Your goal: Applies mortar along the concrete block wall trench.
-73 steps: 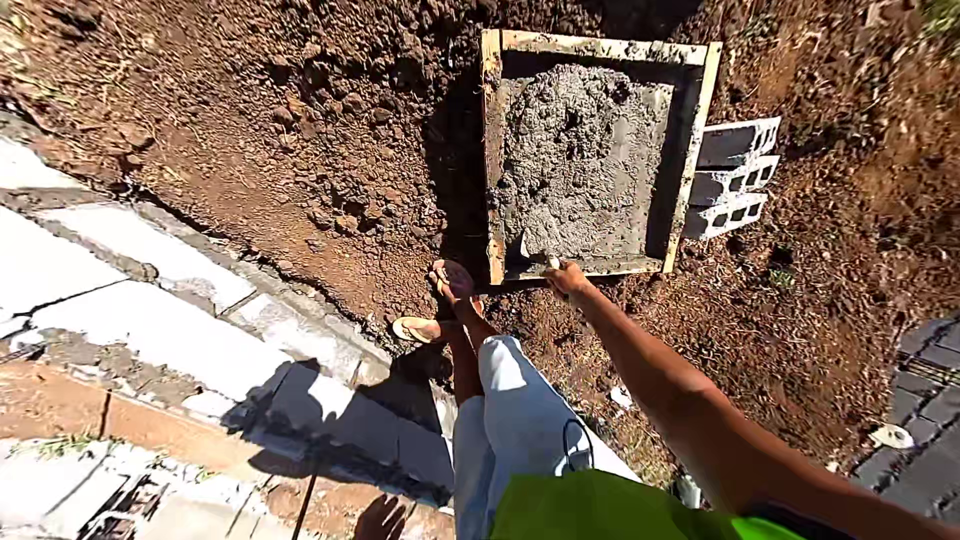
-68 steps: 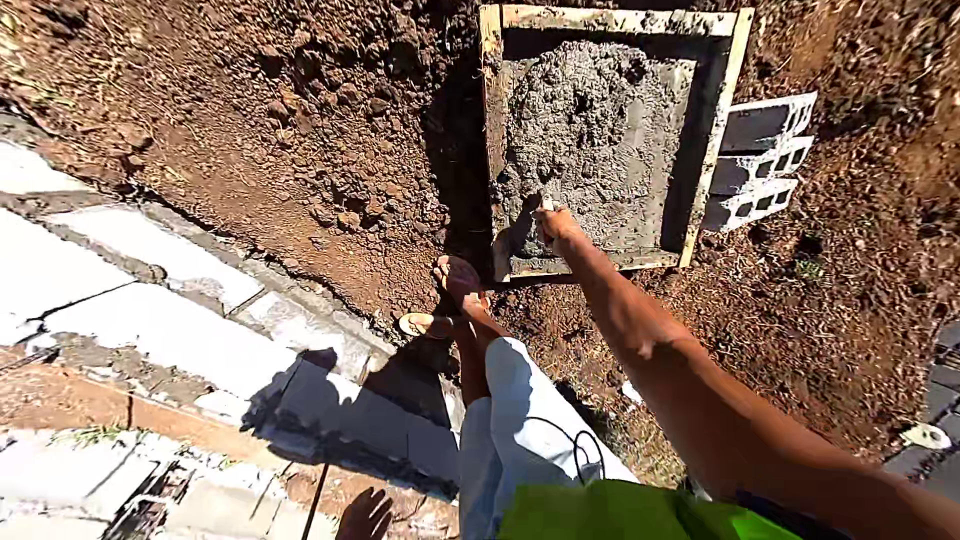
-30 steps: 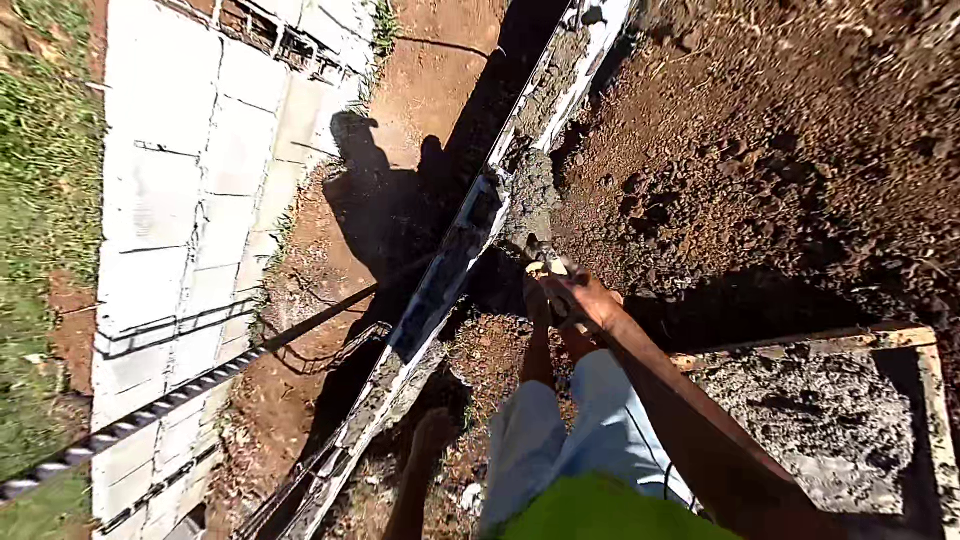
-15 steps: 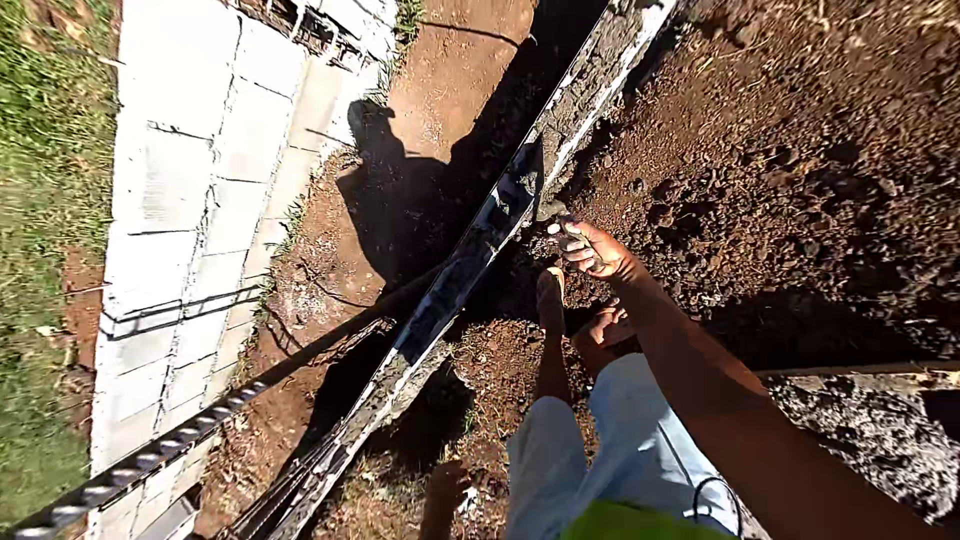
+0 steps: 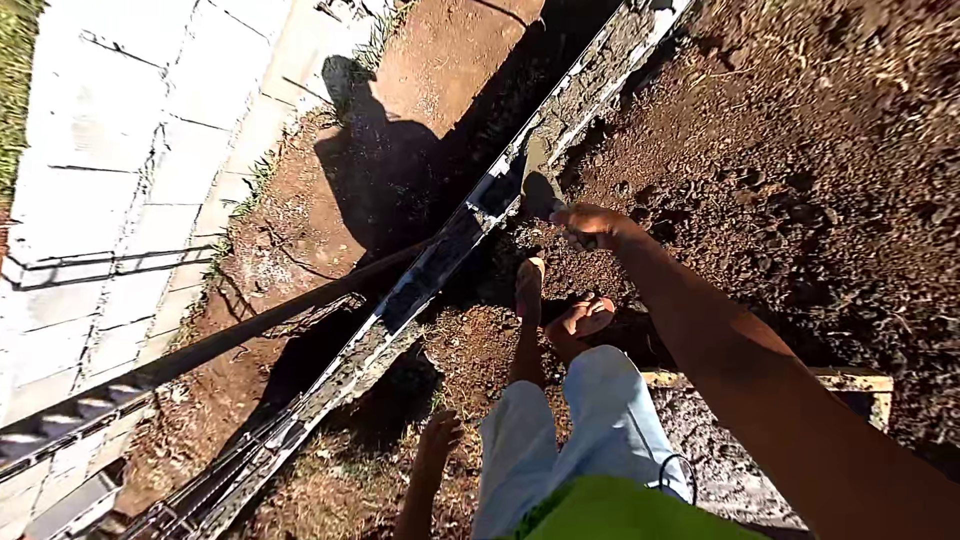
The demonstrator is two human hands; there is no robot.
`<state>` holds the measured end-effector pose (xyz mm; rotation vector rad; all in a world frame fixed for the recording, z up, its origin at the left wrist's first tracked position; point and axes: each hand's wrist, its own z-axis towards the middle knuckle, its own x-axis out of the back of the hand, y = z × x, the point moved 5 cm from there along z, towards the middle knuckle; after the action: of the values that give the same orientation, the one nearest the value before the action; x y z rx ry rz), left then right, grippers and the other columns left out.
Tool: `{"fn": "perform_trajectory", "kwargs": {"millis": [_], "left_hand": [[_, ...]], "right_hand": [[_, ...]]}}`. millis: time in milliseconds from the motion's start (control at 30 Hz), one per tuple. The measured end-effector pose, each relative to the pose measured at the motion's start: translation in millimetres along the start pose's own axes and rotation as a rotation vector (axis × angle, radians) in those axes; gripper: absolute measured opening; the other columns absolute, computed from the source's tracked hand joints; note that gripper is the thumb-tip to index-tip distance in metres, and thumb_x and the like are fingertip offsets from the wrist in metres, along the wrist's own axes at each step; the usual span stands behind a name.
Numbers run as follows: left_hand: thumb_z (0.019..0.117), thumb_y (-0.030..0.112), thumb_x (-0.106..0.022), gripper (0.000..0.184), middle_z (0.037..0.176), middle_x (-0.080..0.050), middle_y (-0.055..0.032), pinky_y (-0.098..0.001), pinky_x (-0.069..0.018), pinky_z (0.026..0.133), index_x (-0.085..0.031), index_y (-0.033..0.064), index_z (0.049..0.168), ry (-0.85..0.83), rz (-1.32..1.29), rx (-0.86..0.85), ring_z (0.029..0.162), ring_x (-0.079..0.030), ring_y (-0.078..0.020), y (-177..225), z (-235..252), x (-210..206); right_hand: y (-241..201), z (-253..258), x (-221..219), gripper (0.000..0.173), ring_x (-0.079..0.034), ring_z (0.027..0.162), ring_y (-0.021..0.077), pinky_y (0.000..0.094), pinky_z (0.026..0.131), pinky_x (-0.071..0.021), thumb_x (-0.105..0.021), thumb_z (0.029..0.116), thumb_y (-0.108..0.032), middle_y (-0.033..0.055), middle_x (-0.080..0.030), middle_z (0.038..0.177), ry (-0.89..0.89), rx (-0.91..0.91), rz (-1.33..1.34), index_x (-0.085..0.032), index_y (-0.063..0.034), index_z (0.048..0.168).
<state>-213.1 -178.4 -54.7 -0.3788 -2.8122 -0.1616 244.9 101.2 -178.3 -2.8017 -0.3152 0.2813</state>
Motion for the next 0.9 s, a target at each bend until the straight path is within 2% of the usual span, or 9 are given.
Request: {"fn": "perform_trajectory", "kwargs": {"millis": [33,100,200,267,433,533,600,700,900], "left_hand": [[0.1095,0.017,-0.047,0.035,0.123,-0.066,-0.0236,-0.0451,-0.0586,0.084,-0.053,-0.0023,0.138,0.000,-0.012,0.003,0.099,-0.070,-0.0299,-2.1,-1.9,-0.1],[0.1091,0.016,-0.048,0.034,0.122,-0.066,-0.0239,-0.0455,-0.0586,0.085,-0.053,-0.0031,0.137,0.000,-0.021,0.009,0.099,-0.070,-0.0299,-3.1,-5.7,-2.0],[0.1090,0.017,-0.049,0.034,0.119,-0.067,-0.0226,-0.0438,-0.0589,0.083,-0.054,-0.0028,0.136,0.002,-0.036,0.005,0.096,-0.071,-0.0283,3.6,-7.2,-7.8],[0.1087,0.017,-0.050,0.034,0.120,-0.066,-0.0228,-0.0436,-0.0591,0.083,-0.054,-0.0028,0.136,-0.007,-0.038,-0.004,0.097,-0.071,-0.0286,7.7,-2.7,-13.1],[0.1085,0.015,-0.049,0.033,0.119,-0.068,-0.0221,-0.0425,-0.0594,0.083,-0.054,-0.0028,0.136,-0.023,-0.022,-0.030,0.095,-0.071,-0.0272,10.3,9.5,-22.5],[0.1087,0.015,-0.048,0.033,0.120,-0.067,-0.0220,-0.0422,-0.0594,0.083,-0.054,-0.0028,0.136,-0.028,-0.027,-0.021,0.095,-0.071,-0.0269,8.2,7.3,-22.9],[0.1086,0.015,-0.048,0.033,0.119,-0.067,-0.0217,-0.0417,-0.0591,0.082,-0.054,-0.0028,0.135,-0.028,-0.035,-0.026,0.095,-0.071,-0.0265,10.8,5.1,-22.3],[0.1079,0.015,-0.050,0.032,0.117,-0.068,-0.0212,-0.0424,-0.0593,0.082,-0.055,-0.0029,0.134,-0.010,-0.063,-0.030,0.094,-0.071,-0.0270,12.3,6.6,-18.4],[0.1080,0.015,-0.050,0.032,0.117,-0.068,-0.0223,-0.0428,-0.0596,0.081,-0.055,-0.0030,0.135,-0.002,-0.050,-0.016,0.095,-0.071,-0.0277,1.5,20.9,-16.2]], "right_hand": [[-1.5,-8.8,2.8,0.038,-0.049,0.052,0.0140,0.0300,0.050,-0.0473,-0.042,0.1117,-0.039,0.0054,-0.051,0.072,0.060,-0.023,-0.167,-0.053,-0.0039,0.122],[-9.1,-32.4,7.7,0.042,-0.059,0.068,0.0274,0.0470,0.066,-0.0518,-0.050,0.1087,-0.037,0.0183,-0.061,0.086,0.178,-0.080,-0.481,-0.059,0.0028,0.120],[-20.8,-60.4,15.3,0.050,-0.067,0.097,0.0423,0.0610,0.084,-0.0531,-0.052,0.1071,-0.036,0.0294,-0.064,0.115,0.297,-0.100,-0.582,-0.048,0.0019,0.139],[-31.5,-55.6,21.0,0.052,-0.066,0.107,0.0451,0.0636,0.089,-0.0520,-0.051,0.1070,-0.034,0.0307,-0.062,0.124,0.336,-0.100,-0.578,-0.043,0.0009,0.145],[-26.6,-6.8,-10.7,0.053,-0.067,0.108,0.0422,0.0602,0.090,-0.0535,-0.051,0.1063,-0.028,0.0307,-0.062,0.125,0.292,-0.078,-0.622,-0.042,0.0061,0.145],[-24.6,-12.9,-32.2,0.054,-0.064,0.118,0.0440,0.0619,0.095,-0.0519,-0.049,0.1063,-0.028,0.0313,-0.060,0.131,0.273,-0.078,-0.669,-0.038,0.0044,0.148],[-15.1,-17.8,-30.1,0.053,-0.063,0.120,0.0462,0.0636,0.095,-0.0517,-0.051,0.1042,-0.025,0.0307,-0.061,0.130,0.359,-0.057,-0.722,-0.040,0.0022,0.148],[-12.1,-30.8,-11.3,0.048,-0.063,0.118,0.0505,0.0670,0.093,-0.0507,-0.050,0.1049,-0.014,0.0309,-0.063,0.128,0.426,-0.028,-0.847,-0.040,-0.0021,0.150],[-48.0,-13.2,93.2,0.038,-0.061,0.117,0.0525,0.0721,0.092,-0.0477,-0.056,0.1026,-0.020,0.0326,-0.064,0.123,0.506,0.046,-0.978,-0.056,0.0018,0.134]]}}
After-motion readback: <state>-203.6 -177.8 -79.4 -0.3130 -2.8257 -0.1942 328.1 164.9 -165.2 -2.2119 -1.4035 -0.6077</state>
